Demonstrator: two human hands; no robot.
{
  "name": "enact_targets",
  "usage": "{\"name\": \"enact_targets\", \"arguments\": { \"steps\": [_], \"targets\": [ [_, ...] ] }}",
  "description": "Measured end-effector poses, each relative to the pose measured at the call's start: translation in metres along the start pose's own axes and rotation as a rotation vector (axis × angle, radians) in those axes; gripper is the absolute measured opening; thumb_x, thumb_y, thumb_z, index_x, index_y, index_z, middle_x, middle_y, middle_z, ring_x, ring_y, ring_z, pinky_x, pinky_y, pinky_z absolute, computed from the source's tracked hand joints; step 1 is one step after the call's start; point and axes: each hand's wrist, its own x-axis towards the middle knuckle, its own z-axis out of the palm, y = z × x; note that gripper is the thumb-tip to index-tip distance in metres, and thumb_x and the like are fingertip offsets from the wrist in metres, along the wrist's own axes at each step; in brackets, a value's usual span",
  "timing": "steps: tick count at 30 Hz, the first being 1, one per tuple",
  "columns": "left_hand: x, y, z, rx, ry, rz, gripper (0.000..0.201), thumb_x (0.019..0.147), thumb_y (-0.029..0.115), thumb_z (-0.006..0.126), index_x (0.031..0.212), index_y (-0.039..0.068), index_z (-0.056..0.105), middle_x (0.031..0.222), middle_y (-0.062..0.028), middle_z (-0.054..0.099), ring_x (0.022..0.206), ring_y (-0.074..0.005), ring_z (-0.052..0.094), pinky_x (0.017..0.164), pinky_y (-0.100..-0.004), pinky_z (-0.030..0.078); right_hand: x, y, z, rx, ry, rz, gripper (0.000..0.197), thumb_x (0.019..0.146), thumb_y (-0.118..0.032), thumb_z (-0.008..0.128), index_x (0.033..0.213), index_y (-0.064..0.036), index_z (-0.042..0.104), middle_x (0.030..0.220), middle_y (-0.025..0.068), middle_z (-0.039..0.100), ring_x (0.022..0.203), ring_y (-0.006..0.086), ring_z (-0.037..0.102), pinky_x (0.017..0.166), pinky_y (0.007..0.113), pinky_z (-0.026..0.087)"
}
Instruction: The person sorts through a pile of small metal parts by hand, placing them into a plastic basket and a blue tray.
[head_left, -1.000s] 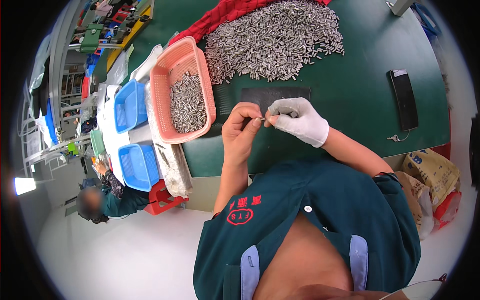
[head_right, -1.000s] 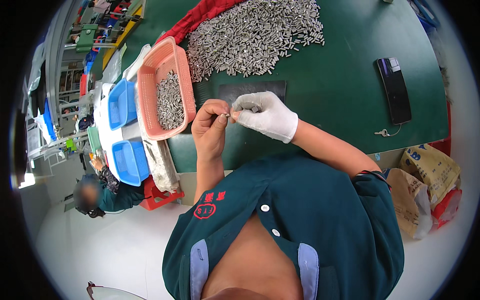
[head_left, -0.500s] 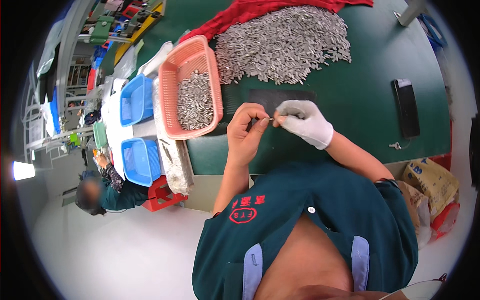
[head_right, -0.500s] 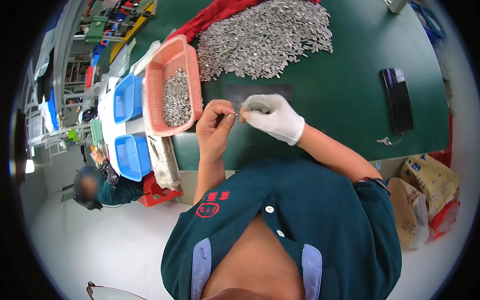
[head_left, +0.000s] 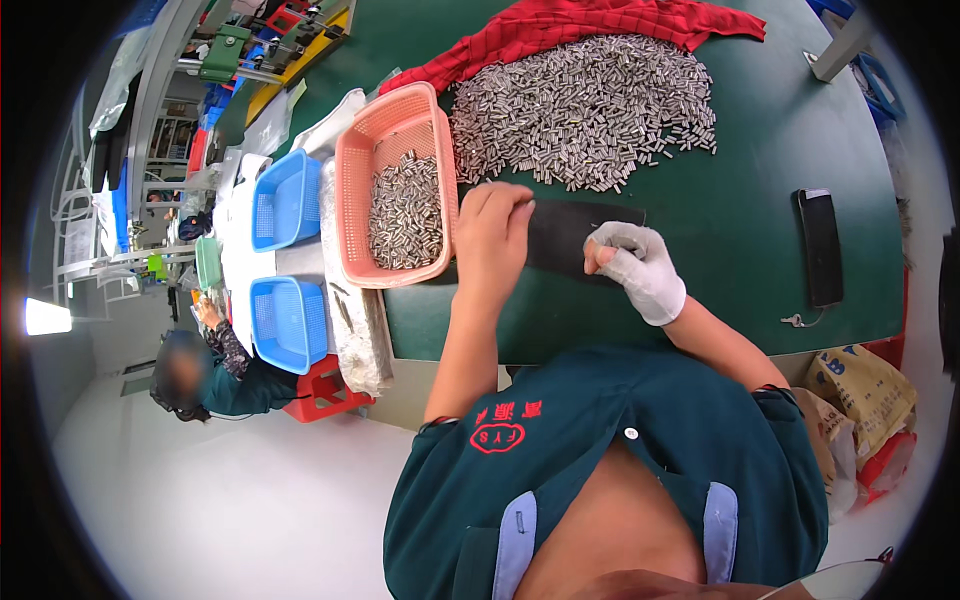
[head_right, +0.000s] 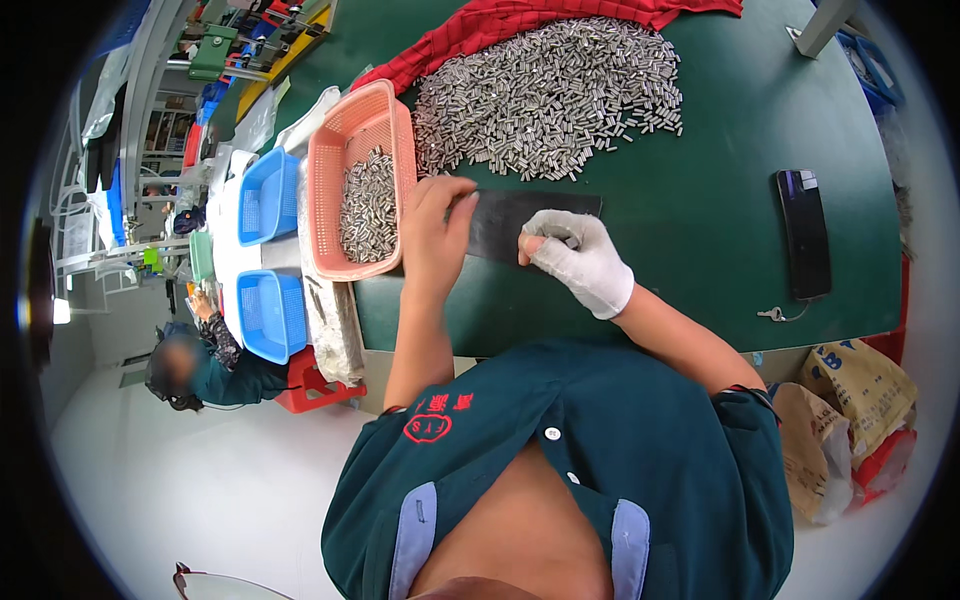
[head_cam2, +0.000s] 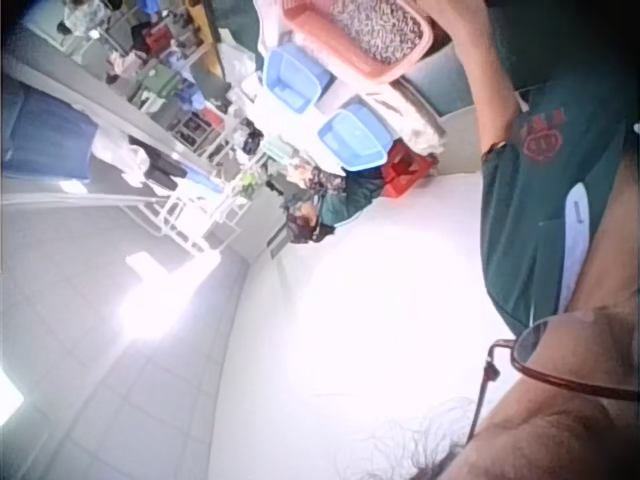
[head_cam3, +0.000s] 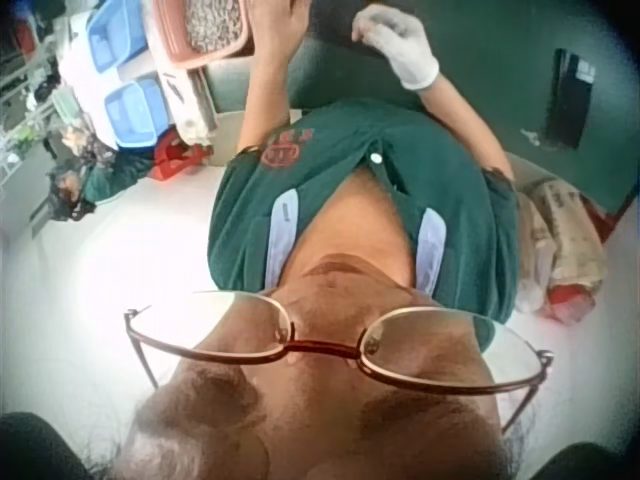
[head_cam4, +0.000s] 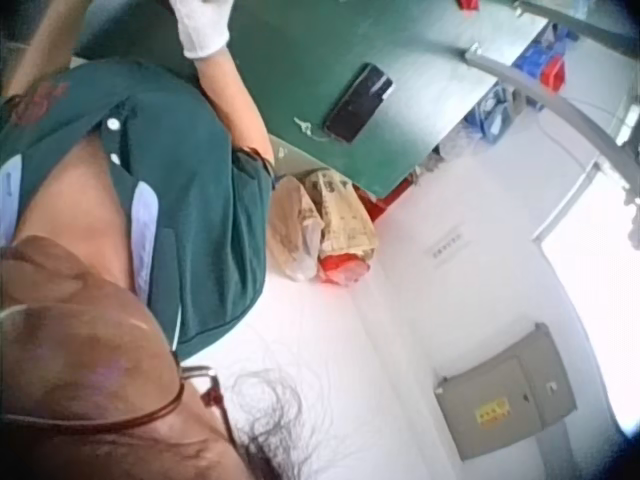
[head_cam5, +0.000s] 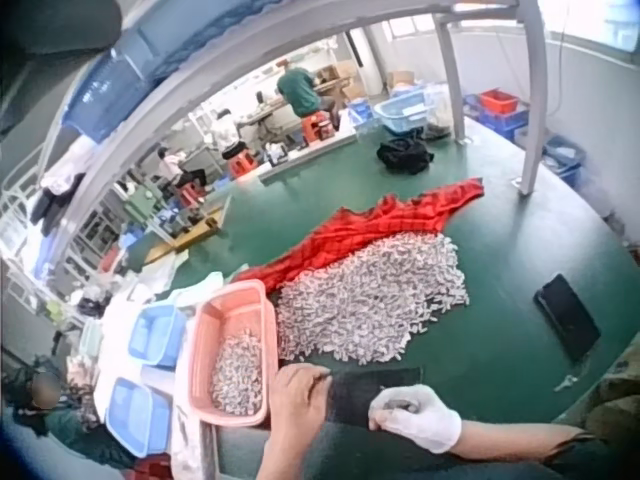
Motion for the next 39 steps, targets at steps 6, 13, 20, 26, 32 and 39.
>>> {"name": "enact_targets", "arguments": {
  "steps": [6, 13, 20, 26, 32, 39],
  "targets": [
    [0.019, -0.039, 0.033, 0.155, -0.141, -0.023, 0.018, 0.077, 0.004, 0.066, 0.095, 0.003, 0.064, 0.086, -0.0111, 0.061, 0.079, -0.0279, 0.059, 0.072, -0.0363, 0.048, 0.001, -0.004, 0.004, -0.044, 0.018, 0.002, 0.025, 0.086, -0.026, 0.063, 0.084, -0.0009, 0.060, 0.077, 0.0040, 0.058, 0.073, 0.0098, 0.051, 0.067, 0.022, 0.040],
    [0.020, -0.045, 0.039, 0.158, -0.206, -0.062, 0.018, 0.075, 0.004, 0.067, 0.092, 0.002, 0.063, 0.085, -0.0119, 0.061, 0.078, -0.0281, 0.059, 0.073, -0.0362, 0.047, 0.000, -0.008, 0.002, -0.066, 0.019, 0.039, 0.025, 0.086, -0.027, 0.062, 0.083, -0.0021, 0.060, 0.077, 0.0033, 0.058, 0.073, 0.0088, 0.050, 0.066, 0.022, 0.039],
    [0.021, -0.040, 0.033, 0.080, -0.221, -0.259, 0.021, 0.074, 0.004, 0.068, 0.093, 0.002, 0.060, 0.084, -0.0123, 0.061, 0.082, -0.0297, 0.058, 0.073, -0.0401, 0.047, 0.001, -0.009, 0.001, -0.083, 0.020, 0.062, 0.024, 0.086, -0.026, 0.061, 0.081, -0.0028, 0.059, 0.077, 0.0030, 0.058, 0.072, 0.0086, 0.050, 0.065, 0.022, 0.039],
    [0.018, -0.046, 0.039, 0.231, -0.192, -0.177, 0.017, 0.075, 0.004, 0.068, 0.090, 0.002, 0.059, 0.086, -0.0135, 0.061, 0.084, -0.0331, 0.057, 0.075, -0.0421, 0.046, 0.002, -0.006, -0.001, -0.073, 0.004, 0.017, 0.017, 0.088, -0.019, 0.060, 0.083, -0.0021, 0.060, 0.076, -0.0003, 0.058, 0.069, 0.0048, 0.047, 0.062, 0.021, 0.038],
    [0.014, -0.051, 0.039, 0.208, -0.170, -0.129, 0.015, 0.077, 0.003, 0.066, 0.091, 0.000, 0.061, 0.084, -0.0127, 0.061, 0.075, -0.0276, 0.059, 0.069, -0.0379, 0.047, 0.001, -0.011, 0.002, -0.043, 0.014, 0.059, 0.017, 0.088, -0.018, 0.060, 0.084, -0.0016, 0.060, 0.076, -0.0001, 0.058, 0.069, 0.0045, 0.047, 0.062, 0.021, 0.038],
    [0.014, -0.051, 0.038, 0.240, -0.148, -0.180, 0.013, 0.077, 0.004, 0.067, 0.089, 0.001, 0.062, 0.086, -0.0125, 0.061, 0.075, -0.0276, 0.059, 0.068, -0.0376, 0.047, 0.001, -0.012, 0.004, -0.076, 0.039, 0.097, 0.019, 0.085, -0.020, 0.059, 0.081, -0.0022, 0.060, 0.076, 0.0023, 0.058, 0.069, 0.0070, 0.048, 0.063, 0.022, 0.038]
  ]
}}
